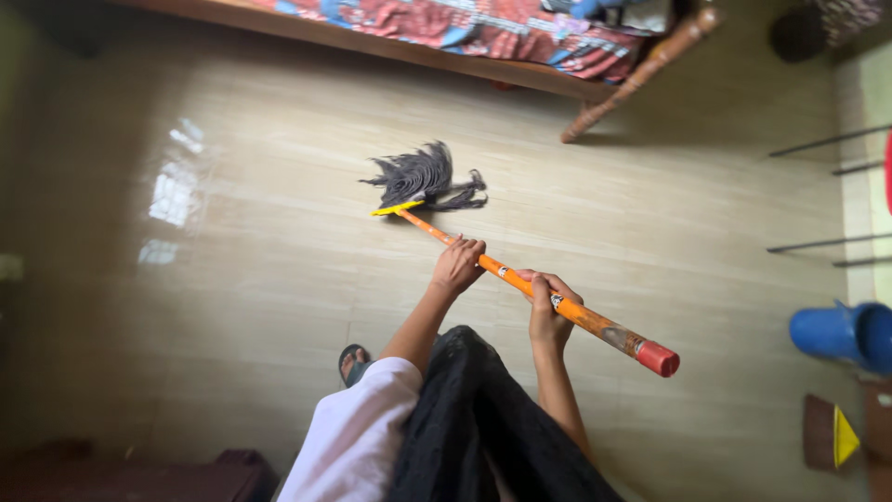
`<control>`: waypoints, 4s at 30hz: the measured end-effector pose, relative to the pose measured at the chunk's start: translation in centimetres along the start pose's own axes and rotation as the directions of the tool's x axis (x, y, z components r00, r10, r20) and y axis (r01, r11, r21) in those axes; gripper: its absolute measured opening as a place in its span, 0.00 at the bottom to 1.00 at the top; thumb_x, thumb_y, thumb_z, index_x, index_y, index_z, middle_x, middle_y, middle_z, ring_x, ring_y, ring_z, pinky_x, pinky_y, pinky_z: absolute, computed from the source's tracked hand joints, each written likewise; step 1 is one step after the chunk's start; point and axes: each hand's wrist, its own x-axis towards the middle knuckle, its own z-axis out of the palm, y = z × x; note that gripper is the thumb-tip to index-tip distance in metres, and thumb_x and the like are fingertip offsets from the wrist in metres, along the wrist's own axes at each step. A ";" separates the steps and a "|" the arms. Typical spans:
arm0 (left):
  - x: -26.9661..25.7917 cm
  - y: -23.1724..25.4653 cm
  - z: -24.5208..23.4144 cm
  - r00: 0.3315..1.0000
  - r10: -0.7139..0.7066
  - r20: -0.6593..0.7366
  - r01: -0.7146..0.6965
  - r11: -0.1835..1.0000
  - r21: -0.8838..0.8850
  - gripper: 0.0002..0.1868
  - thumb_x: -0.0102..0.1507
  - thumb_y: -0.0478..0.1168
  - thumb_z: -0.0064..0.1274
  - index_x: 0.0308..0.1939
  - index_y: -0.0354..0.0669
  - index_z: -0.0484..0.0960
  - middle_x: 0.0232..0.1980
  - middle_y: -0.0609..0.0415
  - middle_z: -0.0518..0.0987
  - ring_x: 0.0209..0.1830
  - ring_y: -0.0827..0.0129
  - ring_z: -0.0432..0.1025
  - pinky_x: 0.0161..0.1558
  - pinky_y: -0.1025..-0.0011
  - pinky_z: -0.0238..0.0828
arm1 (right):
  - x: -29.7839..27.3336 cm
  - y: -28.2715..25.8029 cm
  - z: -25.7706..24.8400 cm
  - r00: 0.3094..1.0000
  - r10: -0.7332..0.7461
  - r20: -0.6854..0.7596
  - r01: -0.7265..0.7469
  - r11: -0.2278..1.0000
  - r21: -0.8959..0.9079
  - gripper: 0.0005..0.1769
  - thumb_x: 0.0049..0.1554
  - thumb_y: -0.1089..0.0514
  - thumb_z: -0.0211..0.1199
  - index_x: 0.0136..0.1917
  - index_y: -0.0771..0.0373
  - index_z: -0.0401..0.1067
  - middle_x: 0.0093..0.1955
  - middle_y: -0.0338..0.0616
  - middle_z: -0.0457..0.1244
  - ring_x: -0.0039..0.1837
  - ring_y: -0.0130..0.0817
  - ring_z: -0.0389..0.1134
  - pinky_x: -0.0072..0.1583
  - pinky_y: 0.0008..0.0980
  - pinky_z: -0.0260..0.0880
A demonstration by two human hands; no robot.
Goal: The person wrings out a mop over a blue bucket by hand and then mops the tiled floor of a bedroom around the bed, furniture, and entryway.
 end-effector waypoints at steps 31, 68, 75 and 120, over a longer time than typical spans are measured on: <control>-29.5 -11.4 -5.5 0.414 -0.904 -0.111 0.864 0.428 -0.264 0.55 0.63 0.63 0.55 0.74 0.21 0.49 0.75 0.15 0.50 0.80 0.31 0.41 0.78 0.51 0.40 | -12.7 4.0 9.8 0.607 -0.013 0.794 0.087 0.995 -0.050 0.10 0.60 0.64 0.61 0.50 0.70 0.81 0.52 0.49 0.74 0.58 0.35 0.74 0.62 0.30 0.72; -29.9 6.2 -2.1 0.917 -0.368 -0.154 0.376 0.926 0.027 0.13 0.57 0.46 0.60 0.36 0.44 0.77 0.38 0.51 0.78 0.45 0.54 0.74 0.43 0.56 0.72 | -12.9 1.8 -10.0 0.761 0.085 0.643 0.113 0.959 -0.261 0.14 0.59 0.57 0.60 0.49 0.66 0.83 0.47 0.45 0.75 0.47 0.31 0.74 0.51 0.27 0.75; -37.3 5.2 -0.3 0.828 -0.557 -0.061 0.560 0.827 0.048 0.13 0.55 0.45 0.61 0.41 0.47 0.81 0.43 0.52 0.81 0.51 0.56 0.74 0.52 0.59 0.72 | -13.3 2.2 -7.7 0.551 0.167 0.818 0.136 0.949 -0.285 0.11 0.57 0.60 0.62 0.49 0.65 0.82 0.49 0.46 0.75 0.53 0.33 0.77 0.57 0.29 0.75; 22.2 12.2 34.8 0.964 -0.200 0.177 0.239 0.943 -0.234 0.30 0.55 0.30 0.63 0.59 0.40 0.70 0.73 0.15 0.53 0.76 0.24 0.44 0.73 0.50 0.45 | 21.9 10.1 -31.9 0.987 -0.154 0.049 0.150 0.986 0.072 0.08 0.59 0.70 0.63 0.52 0.72 0.78 0.57 0.52 0.72 0.61 0.36 0.73 0.65 0.33 0.74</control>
